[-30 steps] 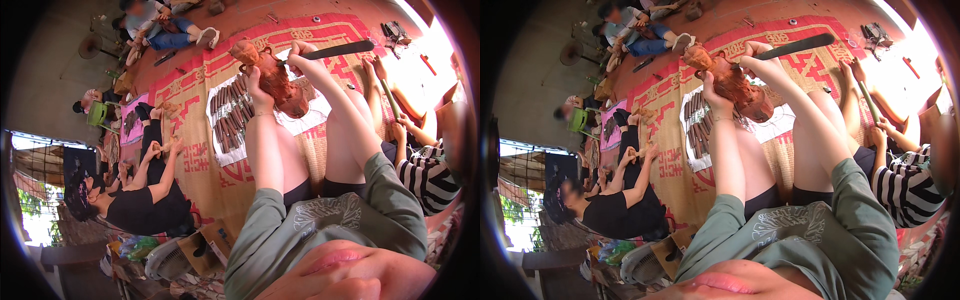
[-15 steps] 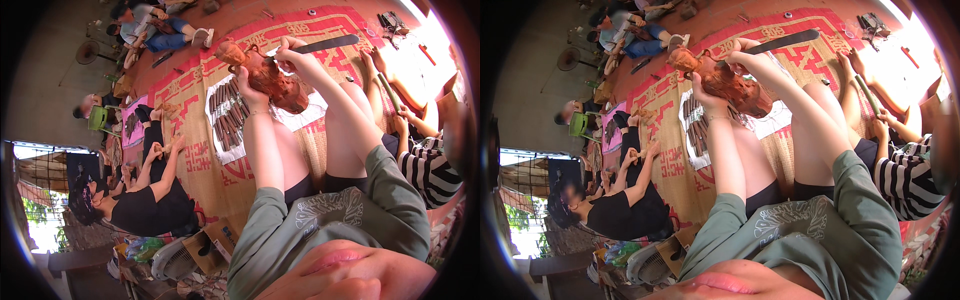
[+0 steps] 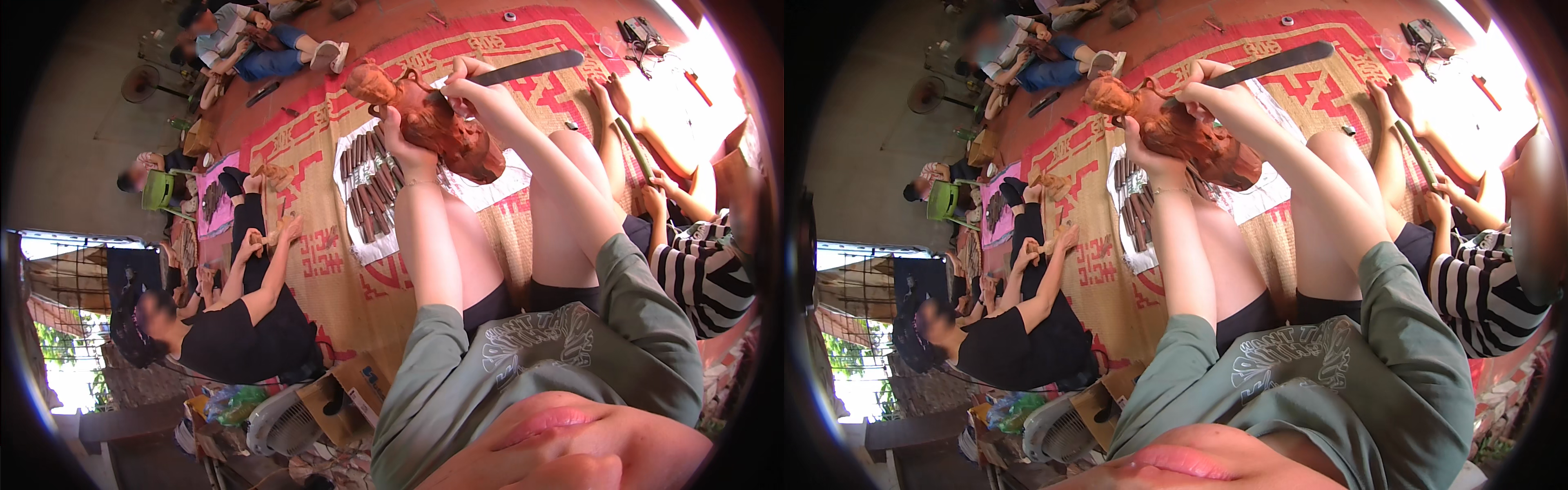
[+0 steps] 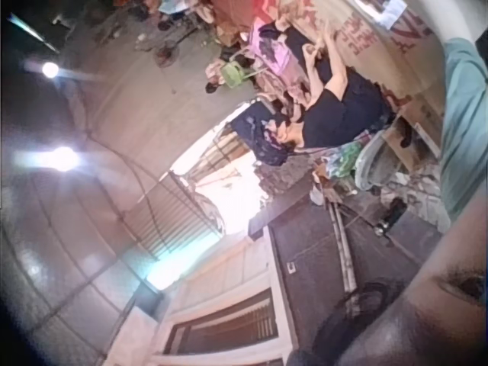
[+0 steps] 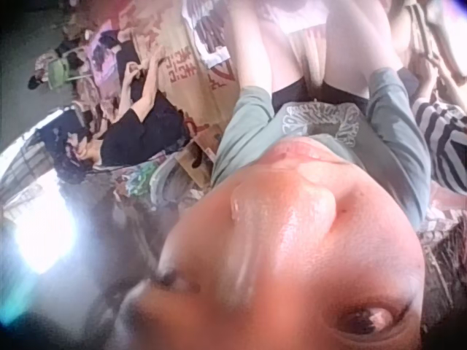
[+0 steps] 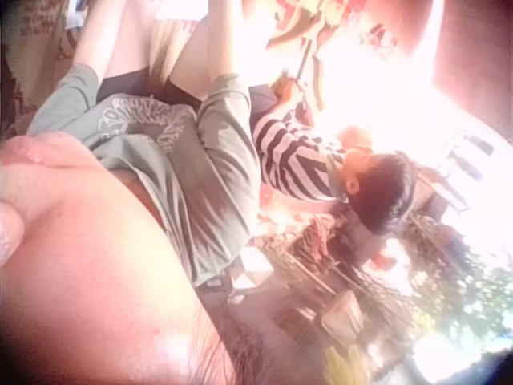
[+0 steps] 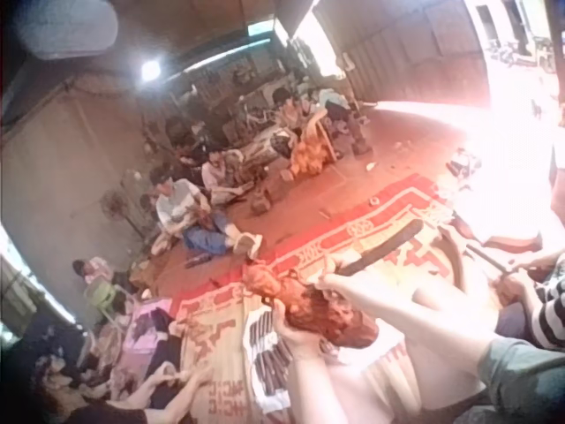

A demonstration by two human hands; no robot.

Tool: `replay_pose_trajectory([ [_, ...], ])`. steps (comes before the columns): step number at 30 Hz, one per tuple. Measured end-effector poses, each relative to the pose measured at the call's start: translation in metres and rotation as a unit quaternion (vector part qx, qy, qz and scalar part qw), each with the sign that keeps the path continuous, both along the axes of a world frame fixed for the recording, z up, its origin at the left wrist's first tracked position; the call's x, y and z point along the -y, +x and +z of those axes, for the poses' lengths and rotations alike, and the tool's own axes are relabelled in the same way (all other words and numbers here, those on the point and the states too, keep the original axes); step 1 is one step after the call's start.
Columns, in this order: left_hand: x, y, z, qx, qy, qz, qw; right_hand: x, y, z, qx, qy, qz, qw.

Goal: The person sits on a mat and uses a knife to carve a reddish-brown wooden object, shaping it by hand. They rotate the object frequently to work on different sides while other people work nearby.

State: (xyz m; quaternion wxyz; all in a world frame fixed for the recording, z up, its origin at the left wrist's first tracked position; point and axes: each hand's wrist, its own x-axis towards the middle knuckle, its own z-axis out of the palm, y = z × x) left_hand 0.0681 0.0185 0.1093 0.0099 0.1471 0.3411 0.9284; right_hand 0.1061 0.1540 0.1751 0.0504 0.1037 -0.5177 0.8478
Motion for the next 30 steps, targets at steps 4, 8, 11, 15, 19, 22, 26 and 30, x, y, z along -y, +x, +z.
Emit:
replay_pose_trajectory([
  [4, -0.003, 0.005, 0.008, -0.002, -0.013, 0.01, 1.0, 0.0, 0.001, 0.004, -0.004, 0.029, -0.004, 1.0],
  [8, -0.002, 0.003, 0.008, 0.021, -0.01, 0.024, 0.999, 0.003, -0.003, -0.003, -0.025, 0.073, -0.041, 0.996],
  [11, -0.007, 0.007, 0.011, 0.018, -0.022, 0.073, 0.997, 0.001, -0.001, -0.006, -0.024, 0.05, -0.045, 0.997],
  [15, 0.0, 0.005, 0.006, 0.015, -0.002, 0.005, 1.0, 0.006, 0.003, 0.003, 0.007, 0.002, -0.019, 1.0],
  [19, -0.004, 0.013, 0.014, 0.031, -0.005, 0.0, 0.999, 0.008, 0.004, 0.002, -0.021, 0.05, -0.053, 0.997],
  [22, -0.003, 0.012, 0.012, 0.036, -0.009, -0.01, 0.999, 0.007, 0.001, -0.006, -0.047, 0.05, -0.074, 0.995],
  [26, -0.008, 0.011, 0.014, 0.044, -0.025, 0.037, 0.998, 0.009, -0.001, -0.011, -0.048, -0.003, -0.09, 0.995],
  [30, -0.013, 0.02, 0.023, 0.044, -0.031, 0.027, 0.998, 0.011, -0.001, -0.01, -0.063, -0.04, -0.071, 0.995],
])
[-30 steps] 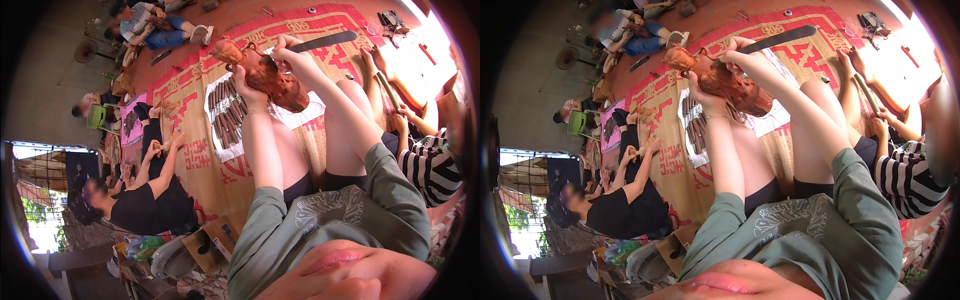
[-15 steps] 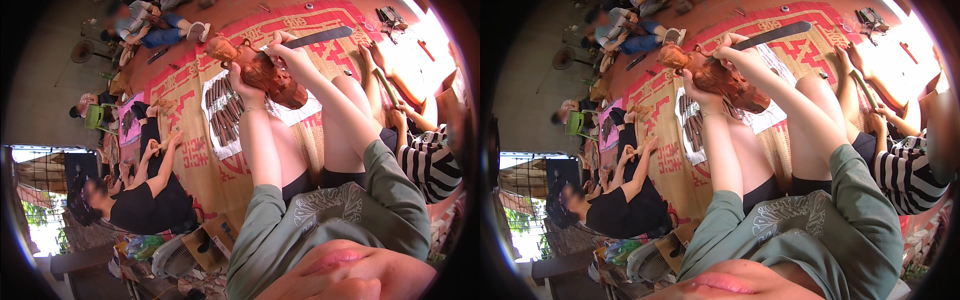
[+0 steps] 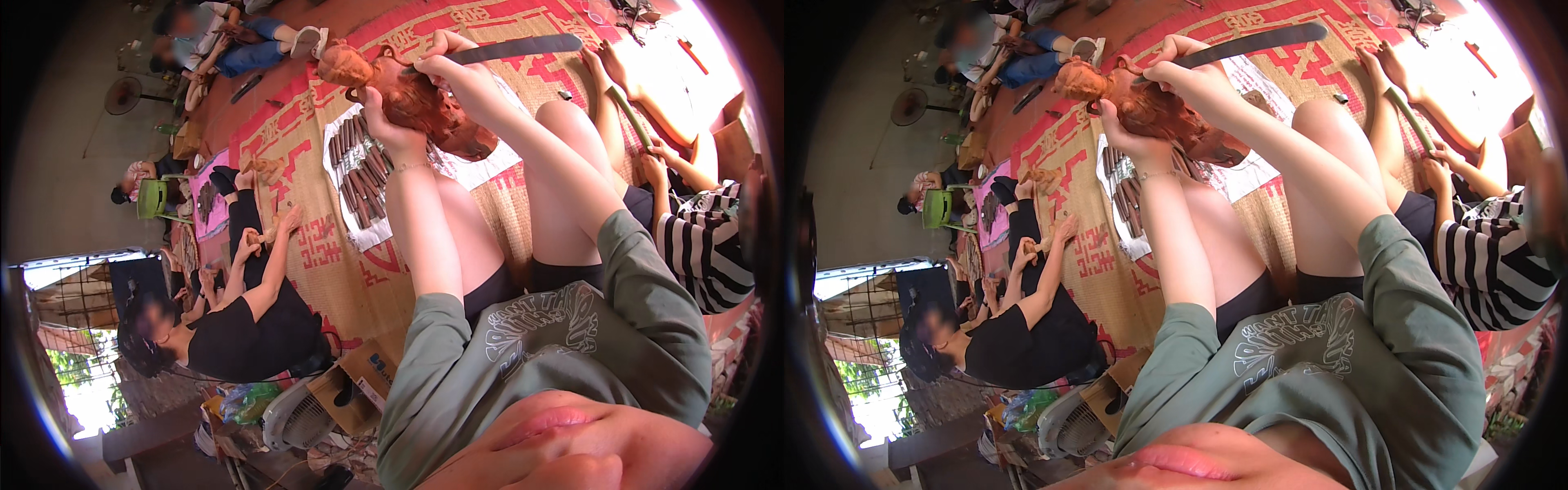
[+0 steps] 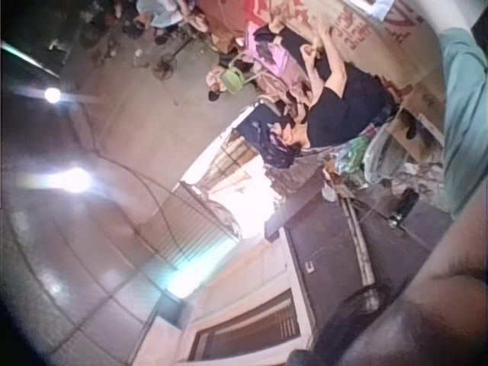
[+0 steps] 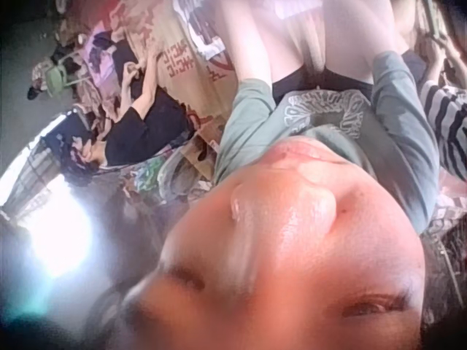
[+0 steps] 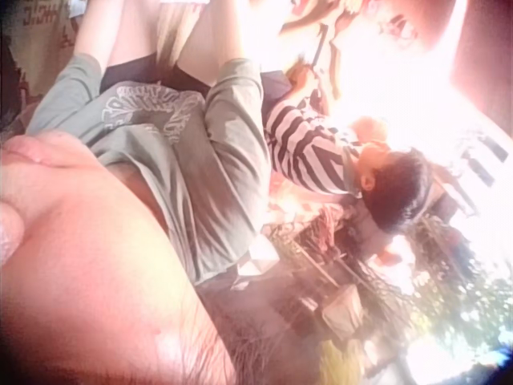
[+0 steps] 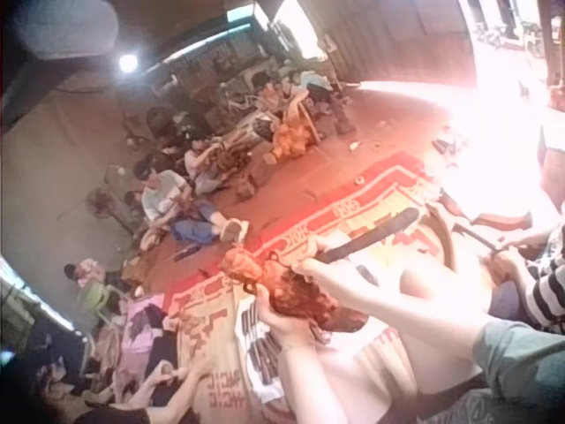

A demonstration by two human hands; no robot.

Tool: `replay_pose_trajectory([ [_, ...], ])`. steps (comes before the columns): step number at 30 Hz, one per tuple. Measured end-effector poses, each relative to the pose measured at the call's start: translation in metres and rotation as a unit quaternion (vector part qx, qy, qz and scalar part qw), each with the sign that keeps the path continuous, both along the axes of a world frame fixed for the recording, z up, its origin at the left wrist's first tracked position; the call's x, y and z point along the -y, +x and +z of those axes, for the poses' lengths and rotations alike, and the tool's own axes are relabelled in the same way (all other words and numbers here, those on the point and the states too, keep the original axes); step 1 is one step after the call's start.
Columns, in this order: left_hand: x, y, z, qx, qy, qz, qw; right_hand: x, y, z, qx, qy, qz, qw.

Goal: The person sits on a mat and uses a knife to carve a reddish-brown wooden object, shaping it by hand. They rotate the object frequently to work on different sides while other people work nearby.

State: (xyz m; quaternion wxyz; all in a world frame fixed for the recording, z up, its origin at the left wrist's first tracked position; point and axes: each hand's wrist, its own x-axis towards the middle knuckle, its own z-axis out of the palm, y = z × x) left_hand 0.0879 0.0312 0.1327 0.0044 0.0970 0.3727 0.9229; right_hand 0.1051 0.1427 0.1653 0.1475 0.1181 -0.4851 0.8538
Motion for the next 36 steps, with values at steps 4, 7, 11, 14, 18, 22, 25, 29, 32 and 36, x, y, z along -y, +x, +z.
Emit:
replay_pose_trajectory([
  [4, -0.002, 0.002, 0.001, 0.006, -0.008, 0.013, 1.0, 0.003, -0.004, -0.003, -0.018, 0.09, -0.065, 0.994],
  [7, 0.002, 0.0, -0.003, 0.024, -0.006, -0.023, 0.999, 0.003, -0.008, -0.011, -0.018, 0.116, -0.11, 0.987],
  [11, -0.005, -0.004, -0.006, 0.039, 0.01, -0.009, 0.999, 0.001, -0.005, -0.008, -0.014, 0.076, -0.098, 0.992],
  [14, -0.009, 0.001, -0.002, 0.026, 0.01, 0.01, 1.0, 0.004, 0.001, 0.0, 0.014, 0.057, -0.087, 0.995],
  [18, -0.009, -0.002, -0.008, 0.016, 0.045, -0.011, 0.999, 0.003, -0.007, -0.009, -0.025, 0.1, -0.149, 0.984],
  [22, -0.012, -0.004, -0.009, 0.011, 0.065, -0.024, 0.998, 0.003, -0.018, -0.02, -0.012, 0.029, -0.137, 0.99],
  [25, -0.014, 0.002, -0.005, -0.004, 0.055, -0.018, 0.998, 0.005, -0.013, -0.012, 0.01, -0.017, -0.118, 0.993],
  [29, -0.016, 0.001, -0.005, 0.005, 0.015, 0.013, 1.0, 0.004, -0.008, -0.006, 0.012, 0.065, -0.146, 0.987],
  [32, -0.014, 0.0, -0.005, -0.005, 0.038, -0.004, 0.999, 0.001, -0.014, -0.014, 0.001, 0.076, -0.157, 0.985],
  [36, -0.016, -0.001, -0.007, -0.007, 0.038, 0.017, 0.999, 0.001, -0.017, -0.02, 0.0, 0.01, -0.133, 0.991],
])
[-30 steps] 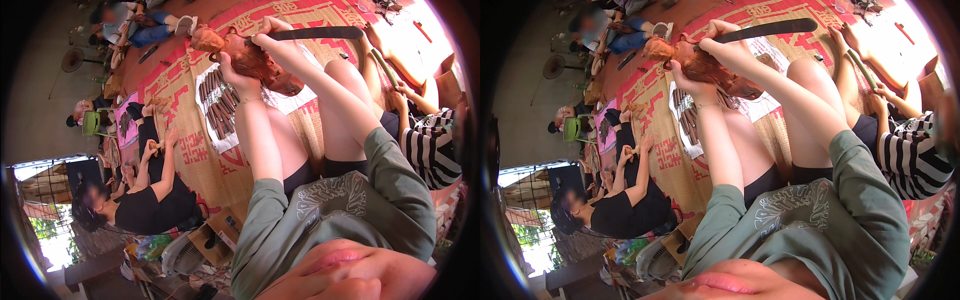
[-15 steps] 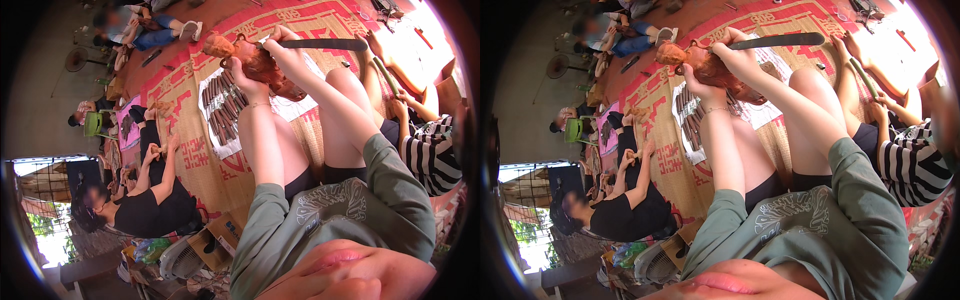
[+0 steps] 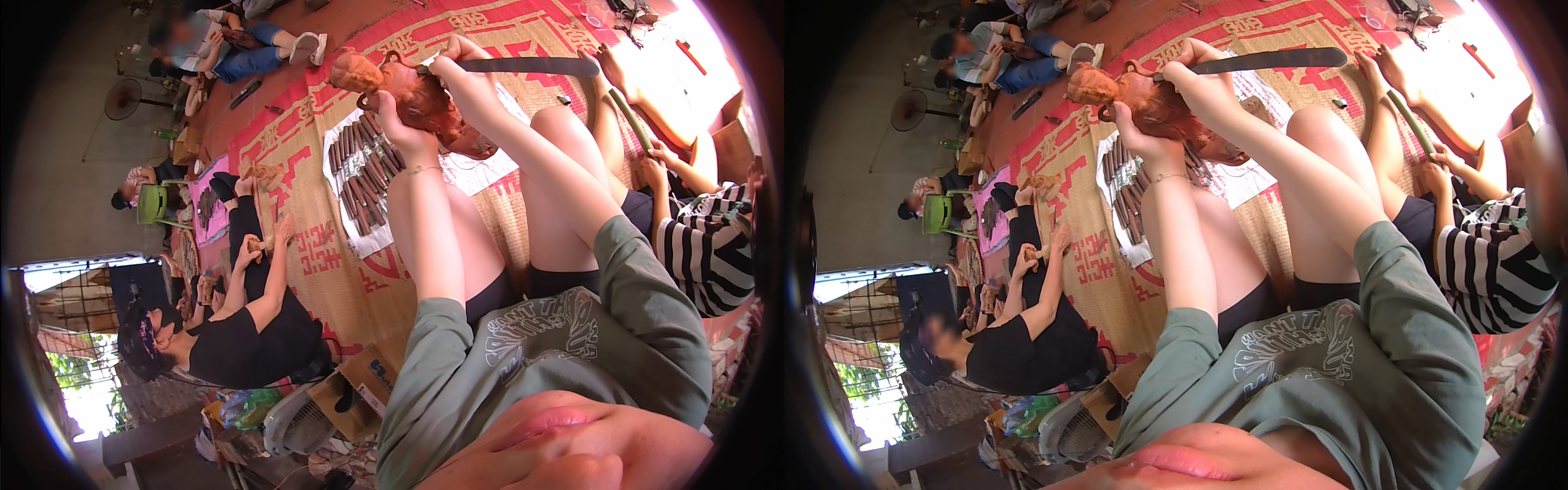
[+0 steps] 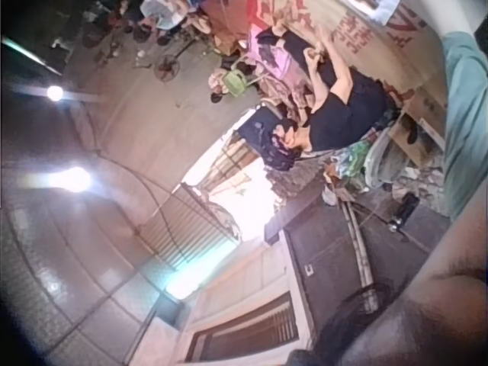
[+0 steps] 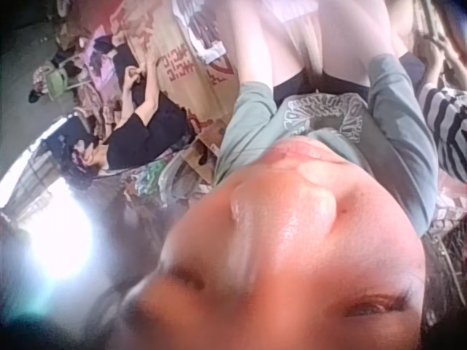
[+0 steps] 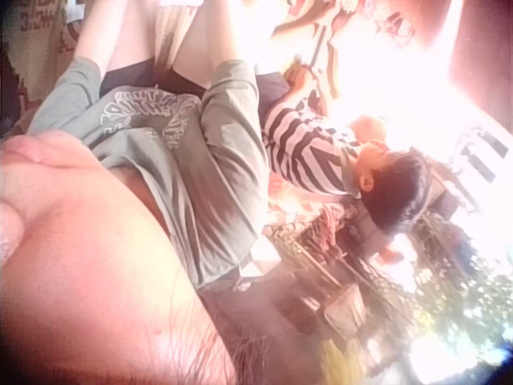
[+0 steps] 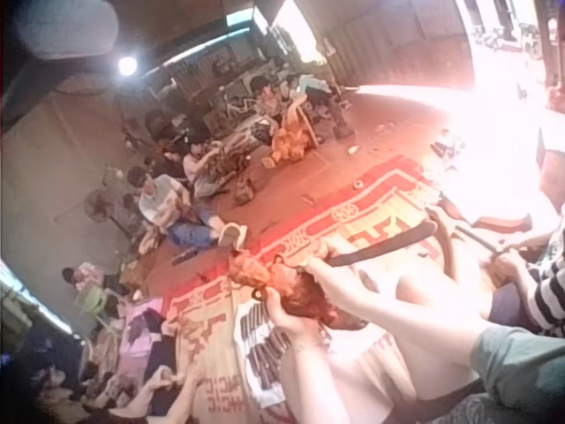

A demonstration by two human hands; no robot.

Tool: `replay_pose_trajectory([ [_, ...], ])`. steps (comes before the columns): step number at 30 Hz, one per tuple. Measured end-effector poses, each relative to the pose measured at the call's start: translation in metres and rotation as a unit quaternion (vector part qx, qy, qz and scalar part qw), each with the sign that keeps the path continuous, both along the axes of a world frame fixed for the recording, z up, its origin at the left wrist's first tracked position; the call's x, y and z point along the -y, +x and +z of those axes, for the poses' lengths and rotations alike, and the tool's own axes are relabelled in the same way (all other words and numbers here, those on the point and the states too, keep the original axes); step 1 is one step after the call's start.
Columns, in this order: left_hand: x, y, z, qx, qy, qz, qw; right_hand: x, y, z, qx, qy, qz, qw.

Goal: The person sits on a mat and uses a knife to carve a reddish-brown wooden object, shaping it by hand. They rotate the object frequently to work on different sides while other people work nearby.

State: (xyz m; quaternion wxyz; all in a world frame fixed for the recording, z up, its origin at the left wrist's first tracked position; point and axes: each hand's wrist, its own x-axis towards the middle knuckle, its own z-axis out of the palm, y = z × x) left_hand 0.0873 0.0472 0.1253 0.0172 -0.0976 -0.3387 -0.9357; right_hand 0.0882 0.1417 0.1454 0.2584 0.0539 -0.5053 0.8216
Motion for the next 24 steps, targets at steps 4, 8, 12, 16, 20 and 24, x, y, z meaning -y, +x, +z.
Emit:
replay_pose_trajectory([
  [4, 0.001, -0.004, -0.004, -0.021, -0.046, 0.032, 0.998, 0.005, 0.009, 0.012, 0.018, -0.054, 0.032, 0.998],
  [8, 0.005, -0.013, -0.014, -0.067, -0.068, 0.059, 0.994, 0.006, 0.007, 0.011, 0.014, -0.03, 0.026, 0.999],
  [12, 0.003, -0.009, -0.009, -0.092, -0.088, 0.094, 0.987, 0.01, 0.012, 0.016, 0.03, -0.035, 0.029, 0.998],
  [16, 0.003, -0.007, -0.005, -0.09, -0.104, 0.141, 0.98, 0.015, 0.007, 0.012, 0.006, -0.061, 0.032, 0.998],
  [20, 0.006, -0.005, -0.001, -0.104, -0.03, 0.142, 0.984, 0.018, 0.006, 0.012, 0.014, -0.072, 0.041, 0.996],
  [24, 0.007, -0.008, -0.005, -0.108, -0.048, 0.161, 0.98, 0.019, 0.005, 0.012, 0.033, -0.106, 0.052, 0.992],
])
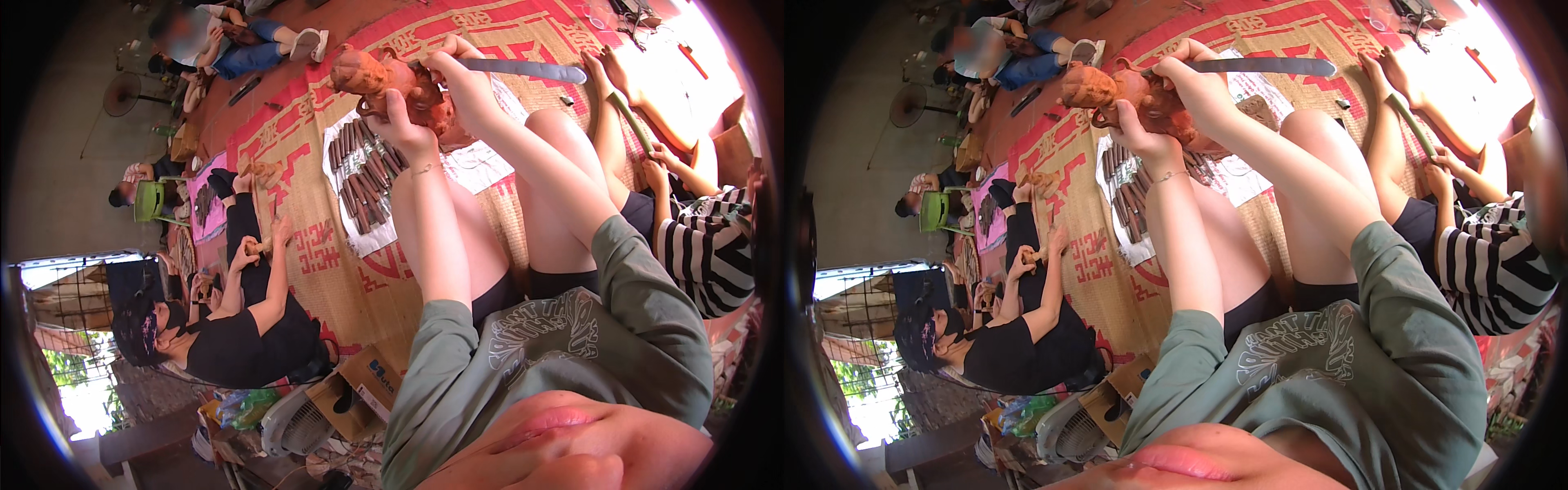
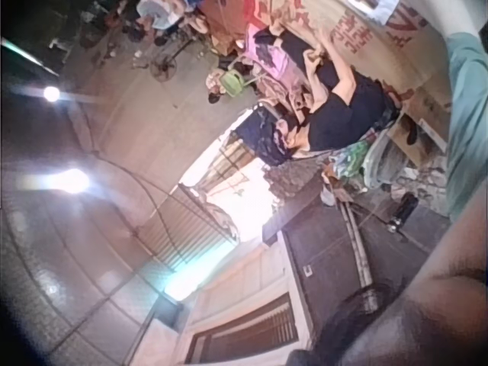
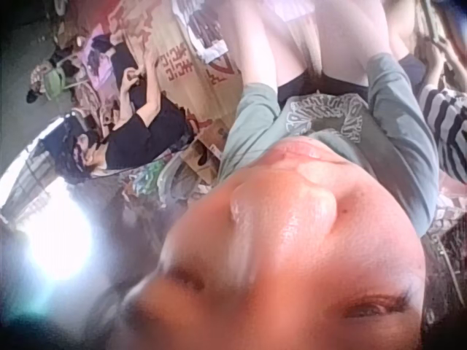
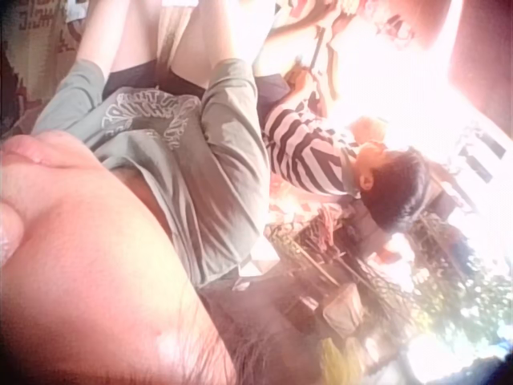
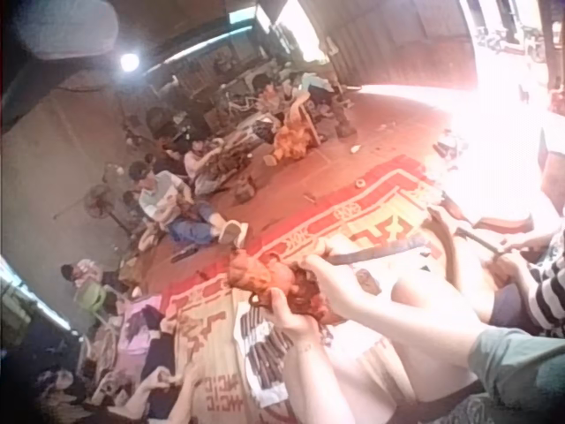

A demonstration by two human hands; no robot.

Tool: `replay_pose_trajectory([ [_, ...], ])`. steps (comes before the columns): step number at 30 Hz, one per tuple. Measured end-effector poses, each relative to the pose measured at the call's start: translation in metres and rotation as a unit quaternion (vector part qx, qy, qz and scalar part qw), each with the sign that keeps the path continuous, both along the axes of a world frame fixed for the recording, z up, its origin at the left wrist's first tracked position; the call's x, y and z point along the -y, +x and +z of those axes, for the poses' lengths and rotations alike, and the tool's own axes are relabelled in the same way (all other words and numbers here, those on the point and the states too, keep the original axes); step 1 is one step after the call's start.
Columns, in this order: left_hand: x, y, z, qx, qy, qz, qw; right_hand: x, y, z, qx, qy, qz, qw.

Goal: The person sits on a mat and uses a knife to carve a reddish-brown wooden object, shaping it by hand. They rotate the object frequently to work on different sides while other people work nearby.

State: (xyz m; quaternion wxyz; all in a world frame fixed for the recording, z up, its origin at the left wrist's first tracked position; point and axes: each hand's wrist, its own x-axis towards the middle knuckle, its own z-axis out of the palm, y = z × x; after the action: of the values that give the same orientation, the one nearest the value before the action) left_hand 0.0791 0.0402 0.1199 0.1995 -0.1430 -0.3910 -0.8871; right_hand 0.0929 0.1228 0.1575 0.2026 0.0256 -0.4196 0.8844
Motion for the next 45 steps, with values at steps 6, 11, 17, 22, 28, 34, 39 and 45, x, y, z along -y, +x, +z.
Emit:
replay_pose_trajectory([
  [6, 0.002, 0.0, 0.004, -0.028, 0.0, 0.024, 0.999, 0.003, -0.001, 0.005, 0.027, -0.027, 0.019, 0.999],
  [11, 0.002, 0.008, 0.01, -0.015, -0.013, 0.037, 0.999, 0.004, -0.002, 0.01, 0.017, -0.021, 0.023, 0.999],
  [17, 0.0, 0.008, 0.007, -0.004, -0.009, 0.05, 0.999, 0.004, -0.003, 0.006, 0.021, -0.073, 0.018, 0.997],
  [22, -0.002, 0.004, 0.005, -0.001, -0.04, 0.022, 0.999, 0.001, -0.005, 0.004, 0.02, -0.075, 0.016, 0.997],
  [28, -0.004, 0.006, 0.007, -0.011, -0.032, 0.004, 0.999, 0.003, -0.001, 0.012, 0.01, -0.052, 0.028, 0.998],
  [34, 0.001, 0.004, 0.005, 0.005, -0.035, 0.001, 0.999, 0.004, -0.007, 0.002, -0.022, -0.007, 0.046, 0.999],
  [39, 0.003, 0.001, -0.001, 0.021, -0.042, 0.018, 0.999, 0.005, -0.005, 0.002, -0.025, 0.021, 0.042, 0.999],
  [45, 0.01, -0.004, -0.006, 0.059, -0.003, 0.008, 0.998, 0.003, -0.004, 0.0, -0.012, 0.064, 0.063, 0.996],
])
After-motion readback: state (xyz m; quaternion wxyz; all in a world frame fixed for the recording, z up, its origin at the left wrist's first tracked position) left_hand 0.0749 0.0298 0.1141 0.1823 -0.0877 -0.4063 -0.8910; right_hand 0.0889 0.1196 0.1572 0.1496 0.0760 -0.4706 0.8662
